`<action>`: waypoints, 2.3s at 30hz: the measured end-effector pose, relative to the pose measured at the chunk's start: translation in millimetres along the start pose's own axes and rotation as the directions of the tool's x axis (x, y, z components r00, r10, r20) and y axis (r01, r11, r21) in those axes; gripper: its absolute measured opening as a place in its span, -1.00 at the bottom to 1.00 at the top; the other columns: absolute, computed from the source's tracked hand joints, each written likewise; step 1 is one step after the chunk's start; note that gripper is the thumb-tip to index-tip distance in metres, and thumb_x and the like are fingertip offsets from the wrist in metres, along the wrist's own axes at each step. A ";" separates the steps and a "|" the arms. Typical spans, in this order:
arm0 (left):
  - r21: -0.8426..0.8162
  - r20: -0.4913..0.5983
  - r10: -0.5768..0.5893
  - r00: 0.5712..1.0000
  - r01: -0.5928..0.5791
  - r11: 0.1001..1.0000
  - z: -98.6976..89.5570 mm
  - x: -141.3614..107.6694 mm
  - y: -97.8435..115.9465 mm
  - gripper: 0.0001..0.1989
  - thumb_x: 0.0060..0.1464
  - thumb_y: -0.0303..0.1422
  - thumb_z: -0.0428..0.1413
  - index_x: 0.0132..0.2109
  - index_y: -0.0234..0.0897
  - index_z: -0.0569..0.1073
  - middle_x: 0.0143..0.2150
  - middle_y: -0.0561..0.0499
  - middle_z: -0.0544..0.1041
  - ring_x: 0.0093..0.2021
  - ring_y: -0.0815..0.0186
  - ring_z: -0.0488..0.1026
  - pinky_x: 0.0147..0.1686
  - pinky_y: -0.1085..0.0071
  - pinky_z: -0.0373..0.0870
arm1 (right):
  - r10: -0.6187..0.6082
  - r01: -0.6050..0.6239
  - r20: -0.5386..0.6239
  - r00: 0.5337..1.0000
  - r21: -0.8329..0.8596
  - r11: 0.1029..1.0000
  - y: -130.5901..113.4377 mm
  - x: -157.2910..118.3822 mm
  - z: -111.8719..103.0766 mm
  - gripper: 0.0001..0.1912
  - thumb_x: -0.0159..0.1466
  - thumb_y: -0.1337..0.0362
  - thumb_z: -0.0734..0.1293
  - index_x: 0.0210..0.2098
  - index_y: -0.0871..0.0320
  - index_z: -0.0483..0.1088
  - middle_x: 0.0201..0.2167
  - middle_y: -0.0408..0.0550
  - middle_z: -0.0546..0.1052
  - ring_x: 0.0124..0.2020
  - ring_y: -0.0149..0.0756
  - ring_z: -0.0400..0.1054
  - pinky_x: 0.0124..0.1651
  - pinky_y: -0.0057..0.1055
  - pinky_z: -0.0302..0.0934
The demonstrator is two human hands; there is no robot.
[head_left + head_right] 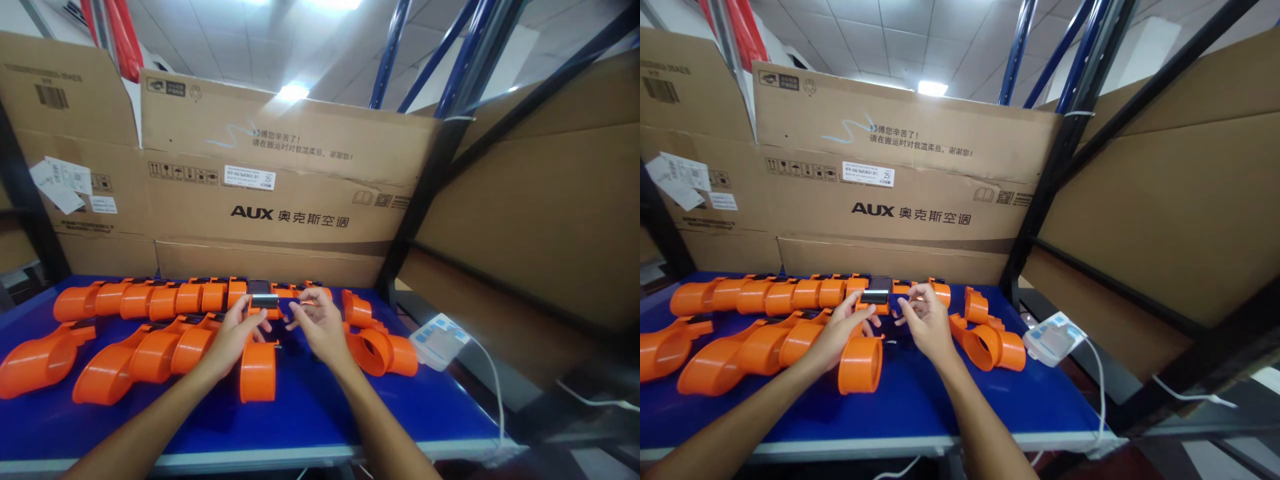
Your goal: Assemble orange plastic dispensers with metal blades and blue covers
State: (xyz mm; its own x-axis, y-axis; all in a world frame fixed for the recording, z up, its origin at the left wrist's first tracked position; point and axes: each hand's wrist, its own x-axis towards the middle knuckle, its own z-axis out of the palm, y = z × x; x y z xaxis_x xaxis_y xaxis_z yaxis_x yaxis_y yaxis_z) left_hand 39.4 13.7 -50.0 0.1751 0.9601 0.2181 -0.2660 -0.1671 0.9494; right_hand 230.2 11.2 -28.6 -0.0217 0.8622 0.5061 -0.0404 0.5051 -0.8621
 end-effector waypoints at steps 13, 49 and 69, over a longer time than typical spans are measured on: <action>0.001 -0.075 0.024 0.997 -0.024 1.000 -3.7 4.5 -4.3 -0.56 0.12 -0.12 0.28 0.03 -0.25 0.39 -0.39 0.03 0.59 -0.52 0.37 0.47 -0.43 0.45 0.39 | -0.081 0.080 0.004 0.997 -0.224 0.971 20.4 -8.8 14.6 -0.73 0.34 0.06 0.41 -0.33 0.08 0.34 -0.45 -0.12 0.53 -0.43 -0.26 0.51 -0.35 -0.36 0.44; -0.145 -0.025 -0.045 0.999 0.041 0.989 3.2 0.1 4.9 -0.50 0.01 -0.13 0.36 0.03 -0.22 0.43 -0.35 0.03 0.61 -0.54 0.37 0.49 -0.49 0.48 0.39 | -0.162 0.208 0.185 0.969 -0.271 0.940 3.0 -5.3 6.4 -0.73 0.42 0.03 0.27 -0.30 0.05 0.32 -0.25 -0.06 0.51 -0.29 -0.22 0.36 -0.19 -0.31 0.26; -0.111 0.145 -0.196 0.970 0.213 0.971 7.6 -9.7 17.6 -0.45 -0.04 -0.11 0.41 0.07 -0.26 0.59 -0.30 -0.10 0.65 -0.31 0.16 0.63 -0.42 0.42 0.47 | 0.058 -0.063 0.160 0.985 0.025 0.998 5.0 1.8 15.0 -0.54 0.21 -0.13 0.45 -0.25 0.01 0.20 -0.35 -0.20 0.36 -0.36 -0.32 0.30 -0.37 -0.44 0.27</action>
State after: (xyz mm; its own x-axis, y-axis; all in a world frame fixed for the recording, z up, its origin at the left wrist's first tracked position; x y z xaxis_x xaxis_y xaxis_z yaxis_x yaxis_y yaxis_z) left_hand 40.2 -0.3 -33.7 0.3598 0.9312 0.0585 -0.3259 0.0667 0.9430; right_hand 215.0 14.7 -31.6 -0.1838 0.8727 0.4524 -0.0642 0.4486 -0.8914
